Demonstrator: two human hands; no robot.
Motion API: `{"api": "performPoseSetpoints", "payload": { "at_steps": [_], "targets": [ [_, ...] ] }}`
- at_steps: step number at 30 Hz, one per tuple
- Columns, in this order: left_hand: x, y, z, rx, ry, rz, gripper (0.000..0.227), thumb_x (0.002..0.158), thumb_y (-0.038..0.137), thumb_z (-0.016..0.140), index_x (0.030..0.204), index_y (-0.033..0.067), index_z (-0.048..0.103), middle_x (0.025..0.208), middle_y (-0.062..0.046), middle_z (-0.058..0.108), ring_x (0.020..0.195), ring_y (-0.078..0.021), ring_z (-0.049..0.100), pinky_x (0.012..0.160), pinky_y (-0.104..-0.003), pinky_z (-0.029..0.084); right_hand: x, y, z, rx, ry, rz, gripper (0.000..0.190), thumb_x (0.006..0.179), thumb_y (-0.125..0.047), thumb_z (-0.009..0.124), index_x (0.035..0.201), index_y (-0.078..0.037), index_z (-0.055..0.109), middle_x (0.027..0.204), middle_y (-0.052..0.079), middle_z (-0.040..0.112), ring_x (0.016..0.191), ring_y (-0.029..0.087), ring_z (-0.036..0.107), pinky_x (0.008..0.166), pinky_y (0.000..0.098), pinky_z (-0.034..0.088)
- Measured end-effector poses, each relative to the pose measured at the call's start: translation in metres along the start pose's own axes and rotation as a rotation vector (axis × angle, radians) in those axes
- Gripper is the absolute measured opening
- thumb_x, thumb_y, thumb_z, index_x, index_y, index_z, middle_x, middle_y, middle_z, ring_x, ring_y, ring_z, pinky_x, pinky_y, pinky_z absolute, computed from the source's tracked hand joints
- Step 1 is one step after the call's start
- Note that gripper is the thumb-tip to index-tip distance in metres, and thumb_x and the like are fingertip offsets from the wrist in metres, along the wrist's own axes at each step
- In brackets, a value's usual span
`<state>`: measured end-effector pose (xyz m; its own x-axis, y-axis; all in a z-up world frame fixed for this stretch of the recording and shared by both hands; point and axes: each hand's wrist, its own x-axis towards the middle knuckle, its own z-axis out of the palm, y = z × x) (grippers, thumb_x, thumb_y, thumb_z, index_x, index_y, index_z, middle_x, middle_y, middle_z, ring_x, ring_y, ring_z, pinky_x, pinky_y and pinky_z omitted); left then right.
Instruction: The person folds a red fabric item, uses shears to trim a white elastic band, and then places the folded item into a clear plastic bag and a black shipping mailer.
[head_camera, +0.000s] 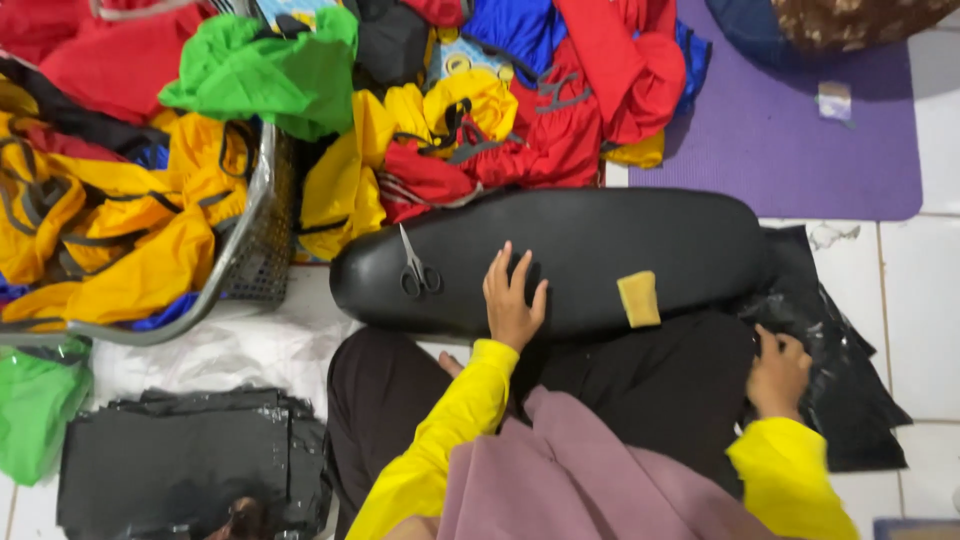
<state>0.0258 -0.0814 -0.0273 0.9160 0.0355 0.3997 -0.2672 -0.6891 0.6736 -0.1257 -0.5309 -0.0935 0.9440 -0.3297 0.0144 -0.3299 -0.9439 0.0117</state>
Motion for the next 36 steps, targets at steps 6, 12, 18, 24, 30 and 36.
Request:
{"api": "performPoseSetpoints", "payload": {
  "at_steps": [6,12,18,24,30,36],
  "targets": [
    [0.004,0.005,-0.003,0.009,0.002,-0.021,0.057,0.086,0.018,0.075,0.139,0.0079,0.057,0.156,-0.019,0.043,0.14,-0.0392,0.048,0.115,-0.048,0.038,0.112,-0.006,-0.074,-0.06,-0.629,0.142,0.059,0.09,-0.049,0.061,0.144,-0.023,0.063,0.143,0.007,0.067,0.126,0.037,0.066,0.106,0.0464,0.053],
    [0.003,-0.005,0.004,0.045,0.021,-0.008,0.045,0.091,0.02,0.073,0.134,0.0132,0.062,0.148,-0.016,0.05,0.132,-0.0359,0.053,0.104,-0.049,0.044,0.215,-0.243,-0.149,0.87,0.152,-0.529,0.032,0.096,-0.006,0.076,0.127,-0.004,0.071,0.112,0.022,0.069,0.105,0.044,0.066,0.092,0.0499,0.053],
    [0.006,-0.007,0.005,0.048,0.053,-0.001,0.04,0.091,0.019,0.071,0.13,0.0145,0.065,0.147,-0.013,0.053,0.129,-0.0323,0.056,0.101,-0.047,0.045,0.377,-0.333,0.021,1.035,-0.229,0.021,0.054,0.102,-0.05,0.072,0.141,-0.014,0.063,0.146,0.02,0.055,0.142,0.032,0.043,0.115,0.0454,0.04],
    [0.011,-0.014,0.005,-0.38,0.215,-0.124,0.036,0.101,0.018,0.055,0.132,0.005,0.064,0.145,-0.018,0.052,0.134,-0.0377,0.052,0.107,-0.047,0.045,0.264,-0.388,-0.144,0.749,0.381,-0.662,0.021,0.106,-0.017,0.062,0.117,-0.006,0.076,0.118,0.019,0.073,0.122,0.037,0.064,0.119,0.0501,0.026],
    [0.032,-0.035,-0.045,-0.52,0.268,-0.238,0.062,0.099,0.03,0.044,0.152,-0.001,0.04,0.157,-0.022,0.031,0.146,-0.0374,0.037,0.111,-0.045,0.046,0.065,-0.346,-0.186,0.852,-0.34,-0.987,0.026,0.088,-0.028,0.075,0.11,-0.015,0.079,0.112,0.011,0.078,0.108,0.033,0.072,0.092,0.0457,0.057],
    [0.036,-0.037,-0.053,-0.141,0.125,-0.27,0.046,0.09,0.011,0.077,0.133,0.0047,0.062,0.143,-0.021,0.048,0.133,-0.0425,0.052,0.109,-0.053,0.047,0.063,-0.269,-0.127,0.092,-0.117,-0.462,0.061,0.083,-0.049,0.075,0.14,-0.029,0.064,0.152,0.014,0.052,0.149,0.045,0.038,0.111,0.0717,0.033]
  ]
}}
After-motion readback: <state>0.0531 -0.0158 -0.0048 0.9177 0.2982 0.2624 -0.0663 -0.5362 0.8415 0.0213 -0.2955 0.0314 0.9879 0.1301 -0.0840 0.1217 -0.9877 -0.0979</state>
